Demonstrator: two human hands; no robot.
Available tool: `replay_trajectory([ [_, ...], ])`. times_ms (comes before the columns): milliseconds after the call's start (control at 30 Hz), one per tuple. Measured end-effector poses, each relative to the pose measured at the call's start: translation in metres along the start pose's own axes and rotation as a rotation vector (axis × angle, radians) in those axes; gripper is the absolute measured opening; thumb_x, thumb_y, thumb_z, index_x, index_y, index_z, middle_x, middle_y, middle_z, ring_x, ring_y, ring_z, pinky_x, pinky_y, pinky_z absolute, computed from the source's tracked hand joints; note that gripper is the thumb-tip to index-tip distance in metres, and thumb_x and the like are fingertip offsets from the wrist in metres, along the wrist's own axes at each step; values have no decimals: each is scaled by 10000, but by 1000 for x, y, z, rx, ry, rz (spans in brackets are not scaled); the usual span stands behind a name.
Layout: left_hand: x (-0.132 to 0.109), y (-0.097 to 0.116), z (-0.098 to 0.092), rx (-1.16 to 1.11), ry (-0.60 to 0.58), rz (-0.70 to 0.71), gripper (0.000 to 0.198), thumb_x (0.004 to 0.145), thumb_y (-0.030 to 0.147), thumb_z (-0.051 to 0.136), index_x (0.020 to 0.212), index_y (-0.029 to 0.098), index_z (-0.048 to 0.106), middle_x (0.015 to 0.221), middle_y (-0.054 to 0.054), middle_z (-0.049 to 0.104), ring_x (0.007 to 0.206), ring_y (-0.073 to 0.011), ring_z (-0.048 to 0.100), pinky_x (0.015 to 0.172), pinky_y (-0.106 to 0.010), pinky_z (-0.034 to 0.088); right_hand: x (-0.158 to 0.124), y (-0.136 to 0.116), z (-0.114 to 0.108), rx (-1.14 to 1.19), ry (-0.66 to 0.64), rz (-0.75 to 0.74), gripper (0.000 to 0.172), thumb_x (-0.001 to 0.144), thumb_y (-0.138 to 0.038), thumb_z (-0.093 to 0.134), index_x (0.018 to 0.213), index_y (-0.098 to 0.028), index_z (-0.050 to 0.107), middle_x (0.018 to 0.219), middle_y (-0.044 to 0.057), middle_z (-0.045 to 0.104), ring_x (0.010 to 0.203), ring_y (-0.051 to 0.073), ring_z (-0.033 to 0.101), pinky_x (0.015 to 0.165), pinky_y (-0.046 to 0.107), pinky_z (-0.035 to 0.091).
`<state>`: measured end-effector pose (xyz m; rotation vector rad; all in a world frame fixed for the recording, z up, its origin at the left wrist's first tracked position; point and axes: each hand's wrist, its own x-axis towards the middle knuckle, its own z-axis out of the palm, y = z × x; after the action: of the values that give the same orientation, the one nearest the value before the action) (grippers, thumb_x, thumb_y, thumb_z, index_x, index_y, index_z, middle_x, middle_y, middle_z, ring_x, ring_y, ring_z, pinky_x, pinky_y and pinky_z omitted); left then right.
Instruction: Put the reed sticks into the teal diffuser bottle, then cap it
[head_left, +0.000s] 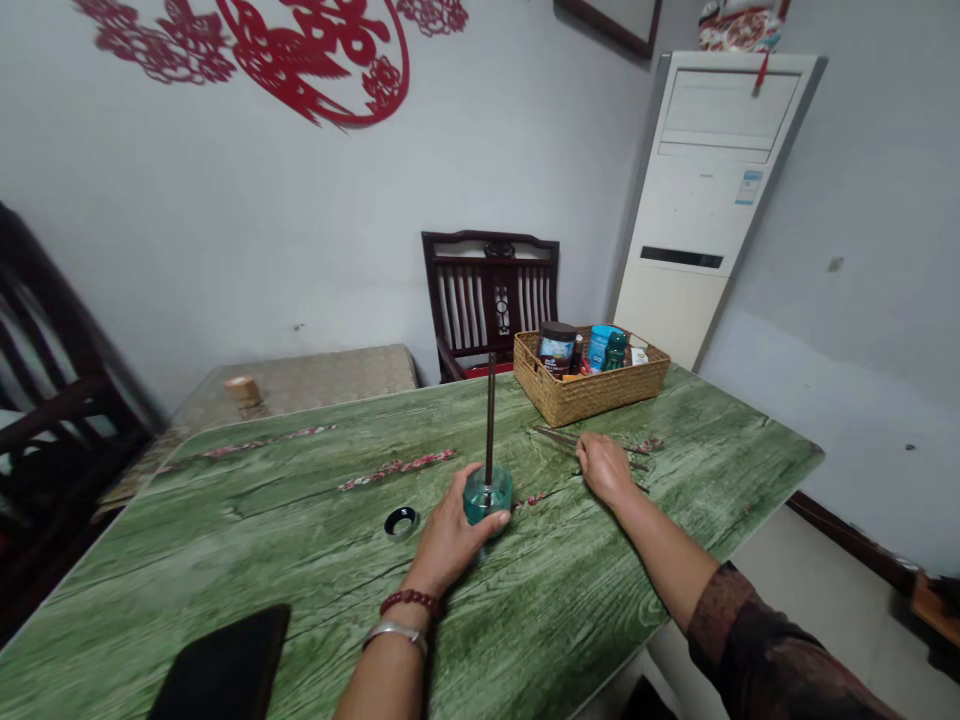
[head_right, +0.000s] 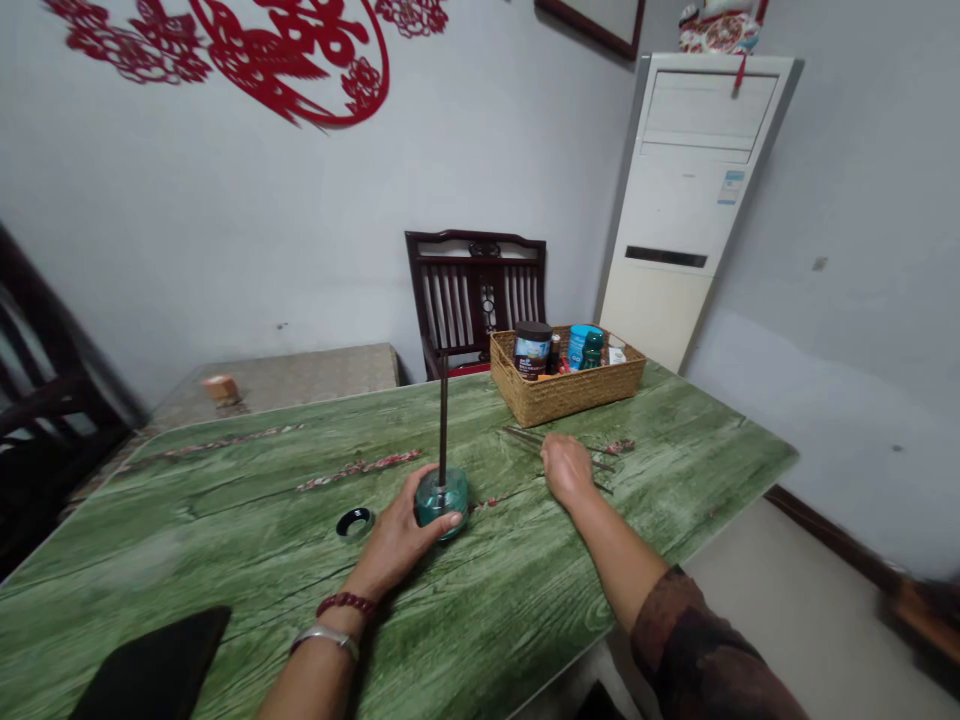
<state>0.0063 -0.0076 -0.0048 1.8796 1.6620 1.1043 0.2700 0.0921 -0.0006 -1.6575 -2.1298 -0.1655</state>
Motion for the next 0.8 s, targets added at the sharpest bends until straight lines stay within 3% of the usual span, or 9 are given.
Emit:
replay_trajectory([
  [100,0,0,0,-12,-9,-2,702,743,462,683,1344,193,439,1229,-110,647,1097,-283,636,947,-423,485,4,-10,-28,236,198,0,132,920,-225,506,936,-196,634,839,64,693,795,186,636,735,264,406],
  [233,1,-2,1,-35,0,1,712,736,479,688,1342,194,447,1250,-116,639,1106,-288,629,960,-433,475,14,-34,-79,814,414,-64,120,896,-300,549,956,-203,586,804,26,700,742,169,653,716,266,462],
  [333,1,-4,2,-43,11,11,707,726,479,697,1333,203,462,1257,-112,635,1108,-287,629,958,-429,475,20,-61,-111,1205,433,-115,163,875,-315,589,992,-205,558,791,5,703,672,142,633,653,254,484],
  [400,1,-5,3,-46,10,20,708,725,474,700,1335,203,461,1266,-109,630,1112,-282,627,959,-421,474,22,-81,-124,1344,438,-155,144,863,-304,611,950,-207,549,782,-5,704,637,121,613,634,242,491],
  [533,1,-4,2,-56,19,40,701,719,455,702,1329,200,467,1254,-106,634,1109,-278,623,961,-422,474,23,-115,-127,1442,392,-221,133,851,-292,630,919,-211,550,781,-13,695,654,110,630,633,234,506],
  [800,0,1,0,-58,-13,27,685,741,430,680,1336,196,434,1233,-114,630,1124,-291,614,963,-441,466,30,-136,-84,1304,212,-257,141,850,-310,612,932,-218,544,817,-16,662,791,152,708,676,246,519],
])
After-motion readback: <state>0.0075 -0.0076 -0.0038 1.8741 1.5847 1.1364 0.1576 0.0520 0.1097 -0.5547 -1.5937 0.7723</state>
